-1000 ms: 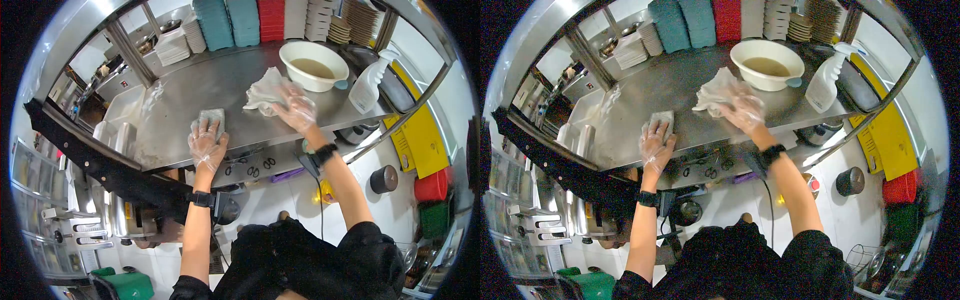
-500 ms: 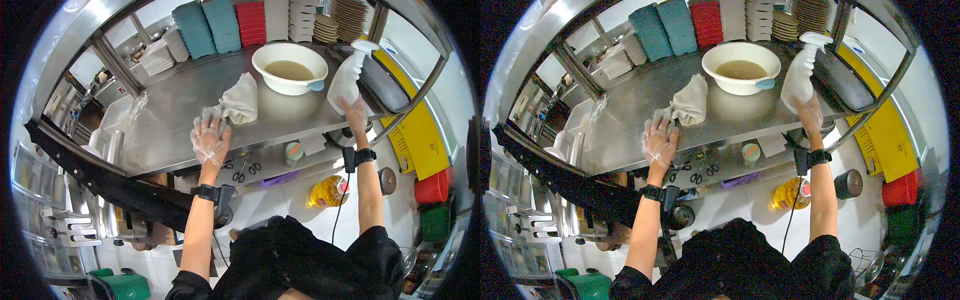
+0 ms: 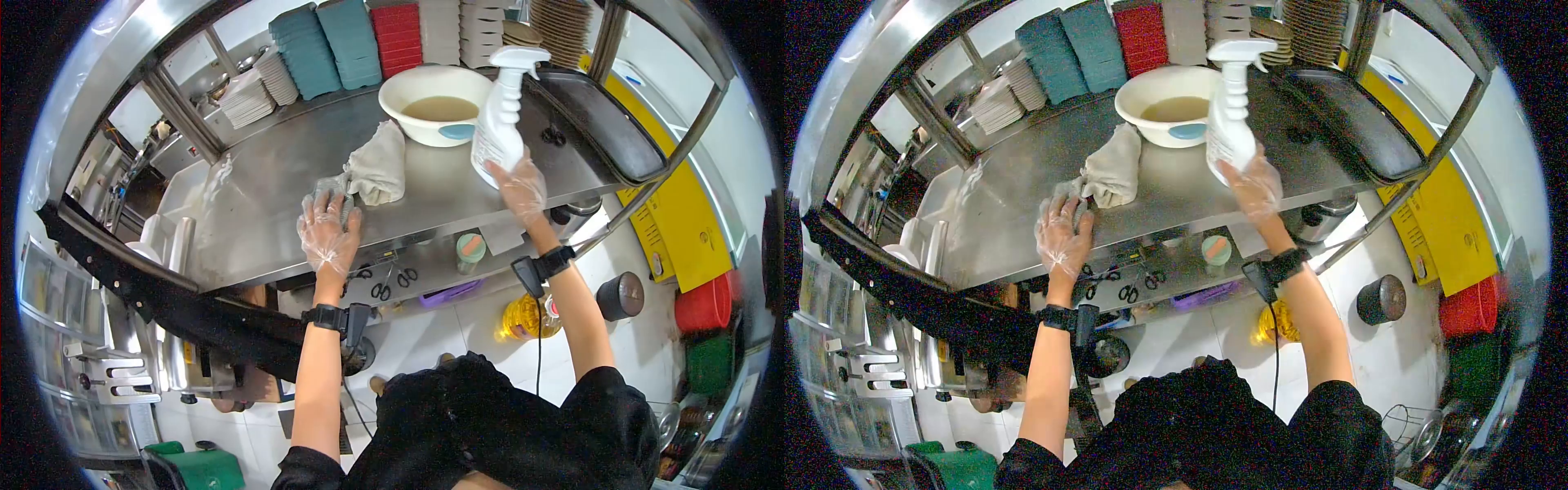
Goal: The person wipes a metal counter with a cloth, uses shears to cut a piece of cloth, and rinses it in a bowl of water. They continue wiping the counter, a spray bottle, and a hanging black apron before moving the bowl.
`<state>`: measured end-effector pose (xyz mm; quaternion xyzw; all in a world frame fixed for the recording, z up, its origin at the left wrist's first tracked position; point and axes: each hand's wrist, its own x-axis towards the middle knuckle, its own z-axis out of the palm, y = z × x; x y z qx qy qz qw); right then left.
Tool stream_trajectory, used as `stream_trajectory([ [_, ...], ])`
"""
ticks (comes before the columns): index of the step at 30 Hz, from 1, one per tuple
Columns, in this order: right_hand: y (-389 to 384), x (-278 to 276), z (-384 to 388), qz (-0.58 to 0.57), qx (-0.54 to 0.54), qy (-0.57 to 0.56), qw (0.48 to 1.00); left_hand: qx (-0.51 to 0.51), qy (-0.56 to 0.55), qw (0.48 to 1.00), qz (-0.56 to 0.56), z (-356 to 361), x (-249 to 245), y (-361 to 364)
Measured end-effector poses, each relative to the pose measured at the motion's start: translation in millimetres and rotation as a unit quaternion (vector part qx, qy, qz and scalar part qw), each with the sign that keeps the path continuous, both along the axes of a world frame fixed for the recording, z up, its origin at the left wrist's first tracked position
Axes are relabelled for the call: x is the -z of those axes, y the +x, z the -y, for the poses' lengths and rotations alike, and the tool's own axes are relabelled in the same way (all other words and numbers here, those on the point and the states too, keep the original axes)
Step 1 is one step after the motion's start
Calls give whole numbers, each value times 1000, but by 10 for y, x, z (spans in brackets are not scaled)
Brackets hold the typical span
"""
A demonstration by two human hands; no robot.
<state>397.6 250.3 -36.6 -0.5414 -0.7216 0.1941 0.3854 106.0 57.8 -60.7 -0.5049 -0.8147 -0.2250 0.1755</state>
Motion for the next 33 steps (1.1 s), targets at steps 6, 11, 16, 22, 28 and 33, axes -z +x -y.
stream_trajectory([
  [6, -351, -35, -85, -3, -37, 24, 999, -8, -2, 1000, 8, -1, 4, 12],
  [11, -354, -230, -99, 52, -62, -26, 996, -4, 4, 1000, -5, -9, 45, -18],
  [16, 182, -111, -122, 188, -123, 62, 972, 5, 11, 1000, 20, -4, 16, 8],
  [22, 876, -194, -733, 326, 21, 161, 931, 5, 17, 1000, 17, -22, 63, -24],
  [28, 1116, -23, -1351, 396, 47, 13, 917, 8, 26, 1000, 6, -11, 55, -17],
  [33, 1128, 137, -1449, 379, 42, 22, 924, 10, 28, 1000, 2, -1, 48, -15],
])
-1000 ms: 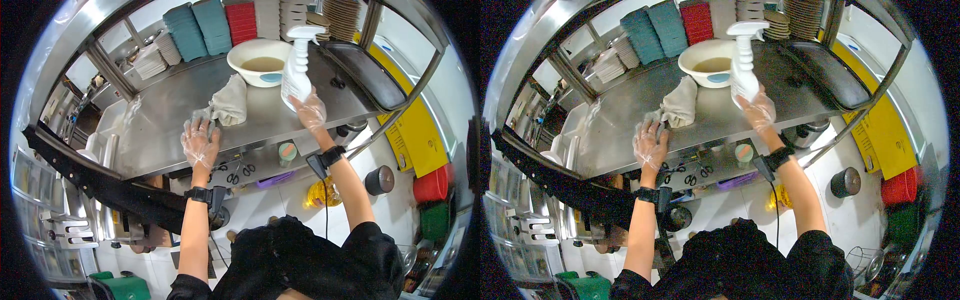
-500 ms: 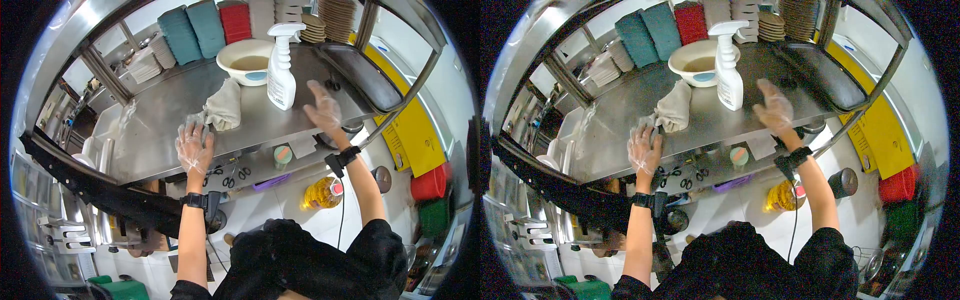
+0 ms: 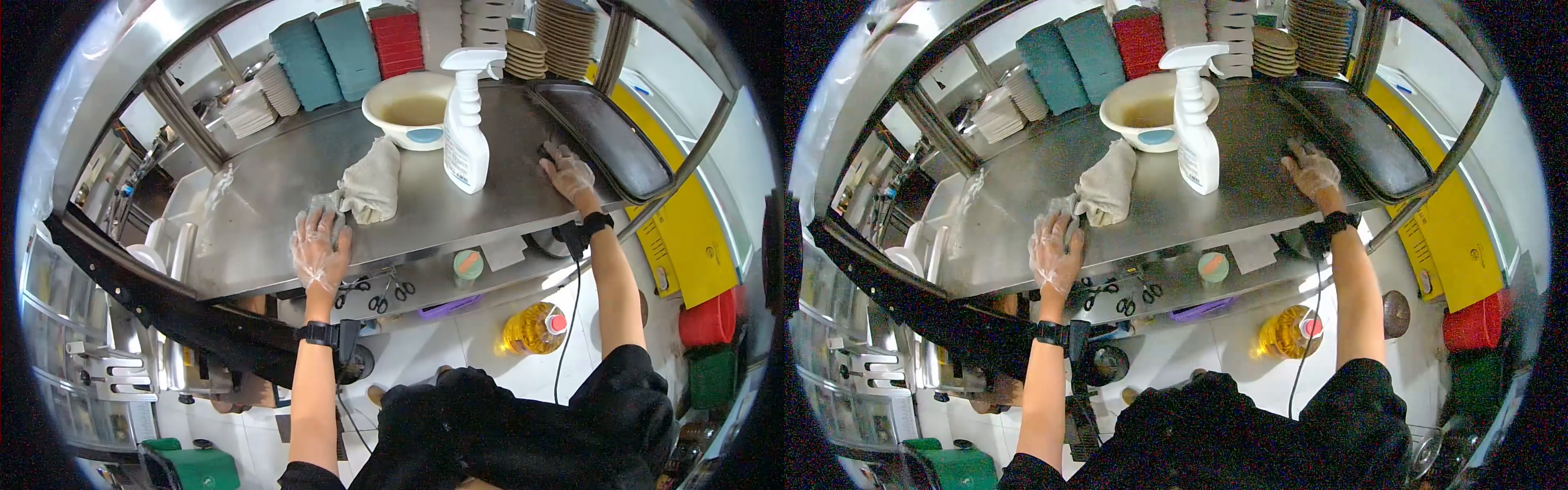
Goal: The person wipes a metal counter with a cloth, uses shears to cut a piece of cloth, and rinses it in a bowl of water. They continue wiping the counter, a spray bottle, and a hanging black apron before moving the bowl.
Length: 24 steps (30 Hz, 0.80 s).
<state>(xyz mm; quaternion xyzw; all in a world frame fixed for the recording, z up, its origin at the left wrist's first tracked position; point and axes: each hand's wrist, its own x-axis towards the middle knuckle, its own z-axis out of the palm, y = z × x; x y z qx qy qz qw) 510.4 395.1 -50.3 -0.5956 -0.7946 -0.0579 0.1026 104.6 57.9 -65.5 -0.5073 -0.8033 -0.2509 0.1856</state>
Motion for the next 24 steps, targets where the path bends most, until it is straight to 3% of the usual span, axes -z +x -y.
stream_trajectory([
  [4, -25, -165, 535, 82, -110, 43, 990, -7, -6, 1000, 3, -4, -7, 20],
  [5, -36, -208, 701, 61, -106, 2, 993, -10, -20, 1000, 7, 5, -36, 29],
  [10, 12, -104, 1347, 45, -198, 108, 973, -11, -13, 1000, 15, -21, -3, 7],
  [11, 23, -54, 1382, 76, -230, 177, 954, -13, -11, 1000, 16, -9, 14, 7],
  [17, 204, 327, 1332, 4, -278, 219, 935, -7, -43, 999, 17, 3, -86, -8],
  [18, 201, 269, 1425, -64, -248, 158, 954, 17, -44, 998, 45, 15, -86, -91],
  [20, 302, 190, 1391, 44, -299, 248, 921, 43, -44, 995, 75, 93, -148, -162],
  [22, 304, 169, 1485, 45, -298, 293, 907, 30, -45, 996, 72, 190, -144, -309],
  [24, 336, 225, 1571, -55, -174, 226, 957, 31, -3, 999, 35, 335, -36, -580],
])
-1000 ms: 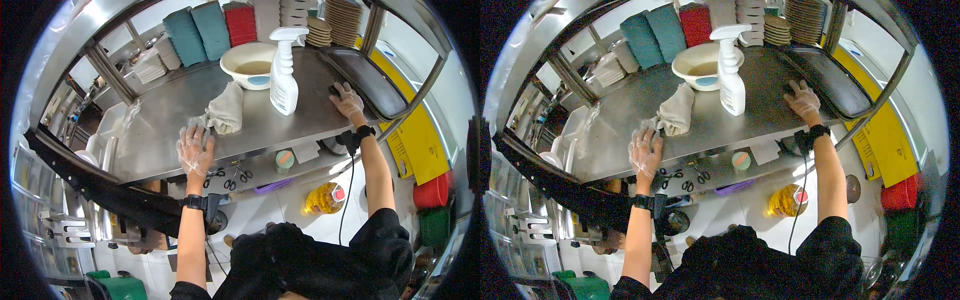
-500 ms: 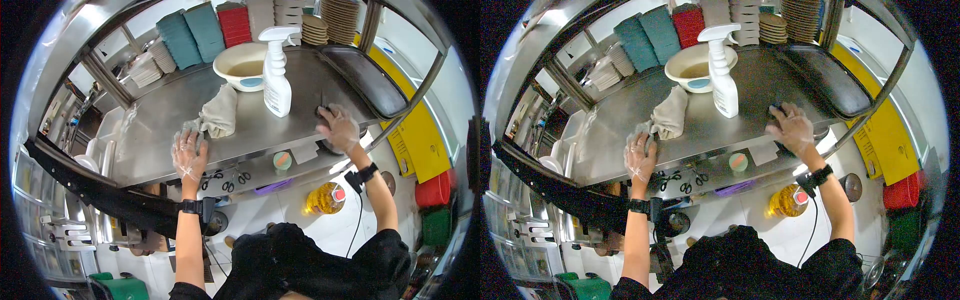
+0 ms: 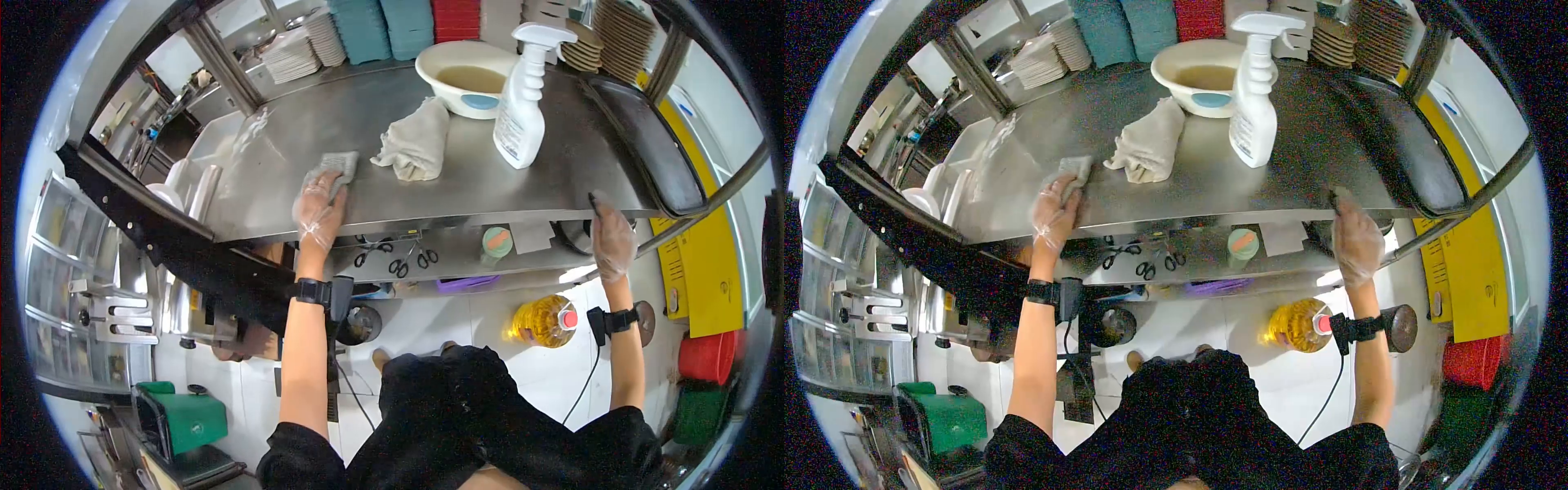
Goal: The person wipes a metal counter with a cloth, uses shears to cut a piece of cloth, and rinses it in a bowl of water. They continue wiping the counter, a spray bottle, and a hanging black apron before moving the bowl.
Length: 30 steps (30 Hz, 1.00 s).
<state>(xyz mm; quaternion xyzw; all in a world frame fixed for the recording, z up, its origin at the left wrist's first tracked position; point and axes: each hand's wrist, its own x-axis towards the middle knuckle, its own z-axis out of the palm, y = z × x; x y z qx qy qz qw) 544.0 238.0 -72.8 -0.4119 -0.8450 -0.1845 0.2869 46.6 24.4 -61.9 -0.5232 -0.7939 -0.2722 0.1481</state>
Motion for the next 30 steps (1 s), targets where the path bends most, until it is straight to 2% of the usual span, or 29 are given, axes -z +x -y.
stream_trajectory([
  [1, -64, -84, 98, -109, -19, -78, 991, -25, 8, 1000, 9, 101, 35, -102],
  [2, -109, -62, 151, -108, -20, -81, 991, -50, 15, 998, 19, 203, 72, -196],
  [4, -179, -30, 223, -360, -20, -208, 909, -45, 20, 998, 28, 342, 50, -235],
  [6, -197, 104, 198, -386, -15, -186, 903, -27, 29, 999, 9, 440, 51, -119],
  [7, -167, 175, 174, -418, -6, -264, 869, -14, 53, 997, 45, 434, 63, 18],
  [8, -160, 253, 177, -446, 4, -340, 828, 29, 54, 998, 18, 385, 82, 115],
  [9, -198, 298, 250, -475, -61, -330, 814, 71, 55, 996, -9, 326, 106, 221],
  [10, -333, 205, 426, -492, -58, -350, 795, 98, 43, 994, -27, 262, 50, 400],
  [12, -712, -43, 833, -441, -40, -352, 824, 125, 17, 992, -27, 101, -47, 770],
  [13, -853, -14, 965, -402, -75, -332, 850, 126, 1, 992, -11, 22, -59, 899],
  [14, -1121, -184, 1228, -421, -83, -404, 808, 122, 3, 992, -26, -31, -83, 956],
  [15, -1318, -190, 1407, -385, -112, -379, 834, 124, 1, 992, -25, -51, -56, 892],
  [16, -1429, -217, 1535, -132, -162, -163, 964, 126, 2, 992, -25, -68, -9, 799],
  [18, -1810, -169, 1689, -299, -222, -294, 880, 105, -12, 994, -35, -7, -59, 590],
  [19, -1953, -181, 1796, -323, -209, -301, 873, 83, -3, 996, -31, 35, -23, 391],
  [20, -2029, -174, 1845, -325, -205, -303, 872, 61, 6, 998, -26, 74, 64, 140],
  [22, -2137, -139, 1905, -333, -209, -285, 874, -18, 25, 990, -139, 146, 382, -481],
  [24, -2160, -90, 1952, -320, -195, -274, 886, -76, 15, 996, -40, 346, 97, -588],
  [30, -2283, -181, 2072, -282, -176, -255, 908, -81, 54, 994, -40, 438, 107, -722],
])
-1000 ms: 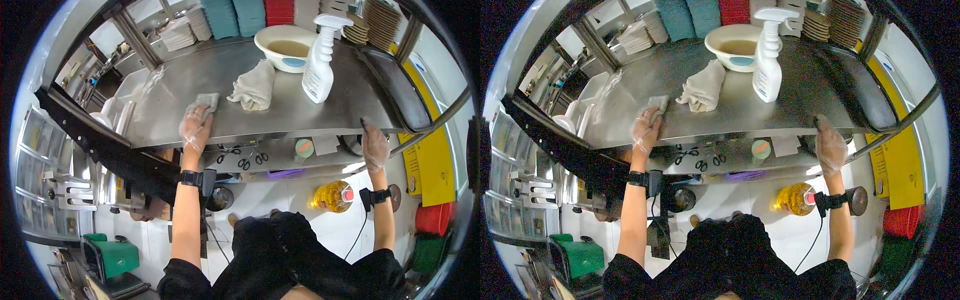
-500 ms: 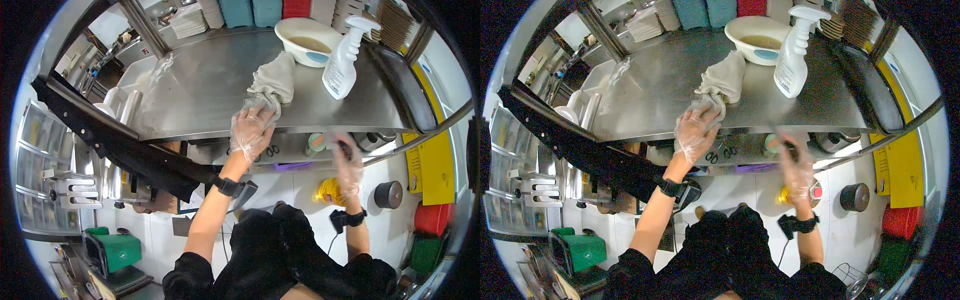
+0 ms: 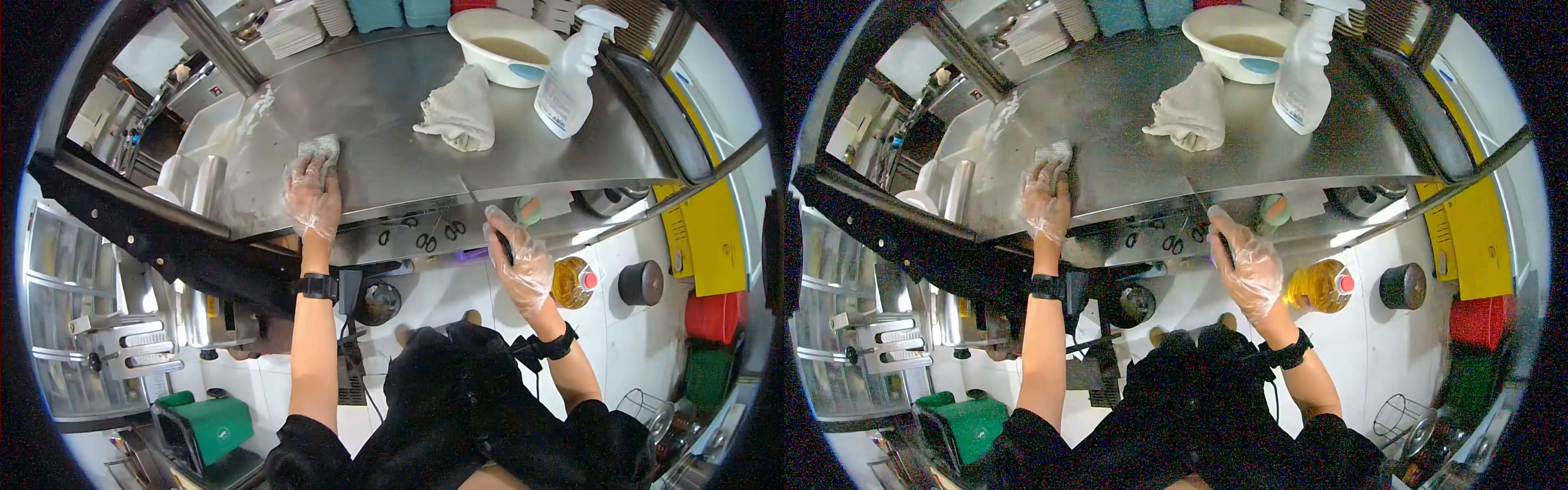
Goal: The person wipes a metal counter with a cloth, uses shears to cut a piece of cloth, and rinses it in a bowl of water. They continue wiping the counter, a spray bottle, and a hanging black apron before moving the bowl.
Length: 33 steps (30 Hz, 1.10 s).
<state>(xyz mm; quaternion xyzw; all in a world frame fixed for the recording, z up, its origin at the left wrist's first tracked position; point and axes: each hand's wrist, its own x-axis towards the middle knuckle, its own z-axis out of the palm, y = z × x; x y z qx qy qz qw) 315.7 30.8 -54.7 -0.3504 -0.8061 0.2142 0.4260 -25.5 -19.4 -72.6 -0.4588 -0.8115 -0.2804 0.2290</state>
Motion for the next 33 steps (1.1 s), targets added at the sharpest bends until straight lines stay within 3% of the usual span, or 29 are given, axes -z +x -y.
stream_trajectory([
  [5, -24, -3, 16, 54, 31, 34, 997, -1, 2, 1000, 16, -12, 57, -25],
  [6, -58, -41, 41, 58, -2, 62, 996, -2, -5, 1000, 15, -7, 32, 1],
  [9, -87, -162, 77, 126, 3, 32, 991, 7, -16, 1000, 21, 22, -32, 65],
  [13, -116, -25, -31, 39, -1, 60, 997, 18, -15, 1000, 21, 28, -10, 81],
  [17, -90, -11, 9, 118, 24, 23, 992, 25, -28, 999, 31, 22, -34, 127],
  [21, -158, 43, -7, 98, 35, 30, 994, 153, -20, 988, 10, -29, -20, 424],
  [22, -208, -26, 51, 84, -19, 30, 996, 176, -10, 984, 4, -56, -70, 533],
  [25, -246, -107, 72, 96, -9, 0, 995, 189, -9, 982, 19, -94, -102, 644],
  [29, -168, 62, -60, 57, 34, 44, 997, 195, -7, 980, 39, -72, -132, 652],
  [33, -257, -154, 137, 128, -18, -12, 992, 202, -4, 979, 38, -69, -135, 642],
])
